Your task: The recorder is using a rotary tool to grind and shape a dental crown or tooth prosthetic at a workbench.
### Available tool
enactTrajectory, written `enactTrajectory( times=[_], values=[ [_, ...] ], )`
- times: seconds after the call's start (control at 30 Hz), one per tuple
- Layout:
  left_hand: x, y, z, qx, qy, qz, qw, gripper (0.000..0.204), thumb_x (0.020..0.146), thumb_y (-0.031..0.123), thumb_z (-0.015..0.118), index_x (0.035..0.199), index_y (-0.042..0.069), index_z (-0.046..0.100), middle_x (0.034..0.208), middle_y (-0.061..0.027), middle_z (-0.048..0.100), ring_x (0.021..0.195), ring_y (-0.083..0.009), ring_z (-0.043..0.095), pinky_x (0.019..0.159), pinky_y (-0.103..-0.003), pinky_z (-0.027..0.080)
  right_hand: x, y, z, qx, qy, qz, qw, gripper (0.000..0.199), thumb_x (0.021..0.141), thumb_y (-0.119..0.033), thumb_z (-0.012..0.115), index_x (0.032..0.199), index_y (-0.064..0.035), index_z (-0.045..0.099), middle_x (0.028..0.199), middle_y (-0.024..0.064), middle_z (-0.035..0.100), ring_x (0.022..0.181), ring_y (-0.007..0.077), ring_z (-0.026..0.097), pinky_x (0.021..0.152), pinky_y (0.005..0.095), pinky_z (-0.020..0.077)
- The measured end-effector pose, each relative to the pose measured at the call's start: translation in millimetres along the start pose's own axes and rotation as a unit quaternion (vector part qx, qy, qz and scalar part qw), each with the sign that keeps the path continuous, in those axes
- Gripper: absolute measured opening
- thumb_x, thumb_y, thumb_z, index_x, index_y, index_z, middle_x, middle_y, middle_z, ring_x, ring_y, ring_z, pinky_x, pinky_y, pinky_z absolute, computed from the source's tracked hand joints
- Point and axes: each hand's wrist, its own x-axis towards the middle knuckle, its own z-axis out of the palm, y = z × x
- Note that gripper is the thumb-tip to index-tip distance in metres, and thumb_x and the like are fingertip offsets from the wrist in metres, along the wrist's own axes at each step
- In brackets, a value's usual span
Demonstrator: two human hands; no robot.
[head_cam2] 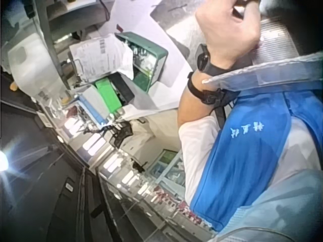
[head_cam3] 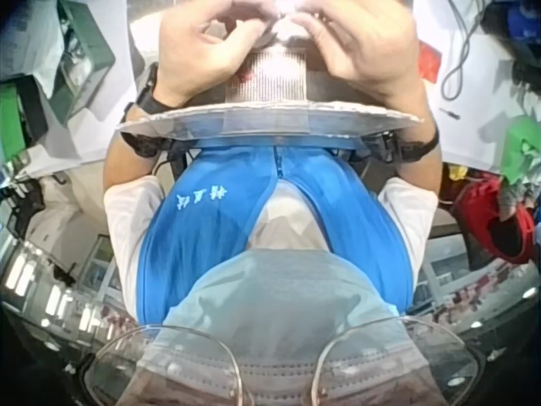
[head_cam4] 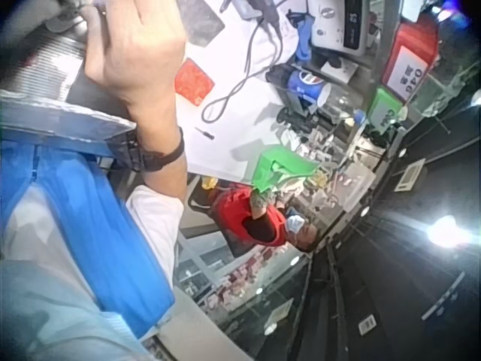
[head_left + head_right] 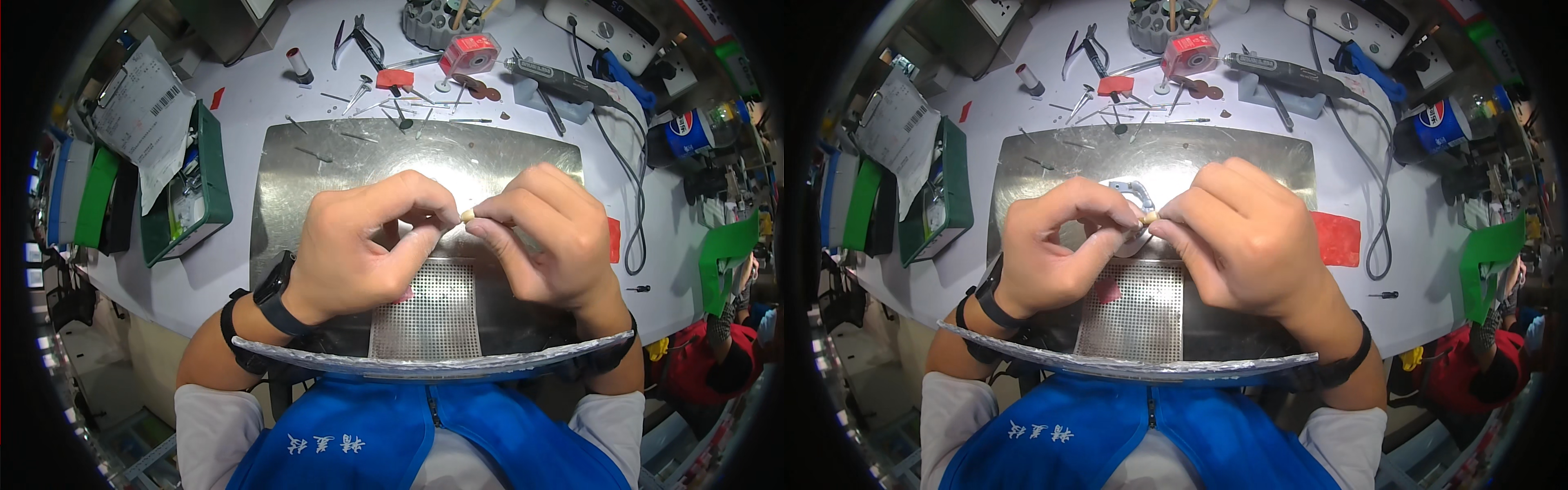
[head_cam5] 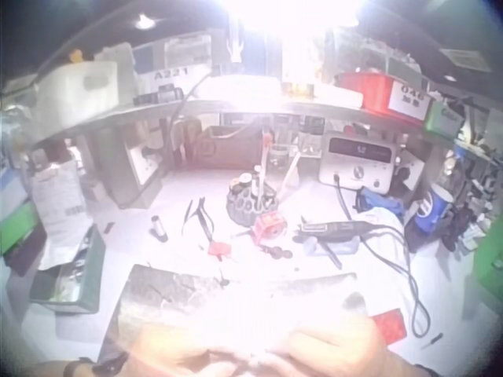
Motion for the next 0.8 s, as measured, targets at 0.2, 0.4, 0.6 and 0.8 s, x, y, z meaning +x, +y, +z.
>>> enactTrajectory(
  times=[0.2, 0.4, 0.6, 0.8],
  values=[
    [0, 1, 0, 0.090, -0.016, 0.085, 0.992, 0.026, 0.070, -0.008, 0.063, 0.090, 0.008, 0.067, 0.074, -0.0047, 0.067, 0.056, -0.0123, 0.062, 0.047, -0.024, 0.044, -5, -5, 2, -0.051, -0.041, -0.007, 0.998, 0.018, 0.073, -0.014, 0.075, 0.073, -0.0103, 0.057, 0.059, 0.0035, 0.046, 0.055, 0.0219, 0.049, 0.053, 0.0335, 0.0374],
    [0, 1, -2, 0.084, -0.029, 0.083, 0.993, 0.024, 0.071, -0.008, 0.063, 0.090, 0.007, 0.067, 0.075, -0.0042, 0.067, 0.056, -0.0116, 0.063, 0.047, -0.024, 0.045, -3, -7, -11, -0.062, -0.096, 0.031, 0.993, 0.013, 0.079, -0.017, 0.074, 0.081, -0.0121, 0.063, 0.057, 0.0023, 0.052, 0.053, 0.0196, 0.054, 0.053, 0.0320, 0.0358],
    [0, 0, -3, -0.054, -0.014, -0.067, 0.996, 0.017, 0.080, -0.005, 0.062, 0.093, 0.004, 0.066, 0.086, -0.0032, 0.068, 0.066, -0.0074, 0.065, 0.053, -0.021, 0.049, -9, 6, 8, 0.134, 0.043, 0.119, 0.983, 0.014, 0.083, -0.011, 0.072, 0.094, -0.0064, 0.065, 0.057, 0.0038, 0.052, 0.049, 0.0182, 0.051, 0.050, 0.0303, 0.0387],
    [-2, -4, -3, -0.035, -0.002, -0.013, 0.999, 0.017, 0.081, -0.005, 0.063, 0.096, 0.003, 0.066, 0.087, -0.0026, 0.068, 0.068, -0.0063, 0.065, 0.059, -0.020, 0.051, -7, -4, 9, 0.178, -0.029, 0.194, 0.964, 0.015, 0.080, -0.011, 0.078, 0.088, -0.0033, 0.068, 0.054, 0.0002, 0.047, 0.046, 0.0065, 0.040, 0.044, 0.0256, 0.0301]
  ],
)
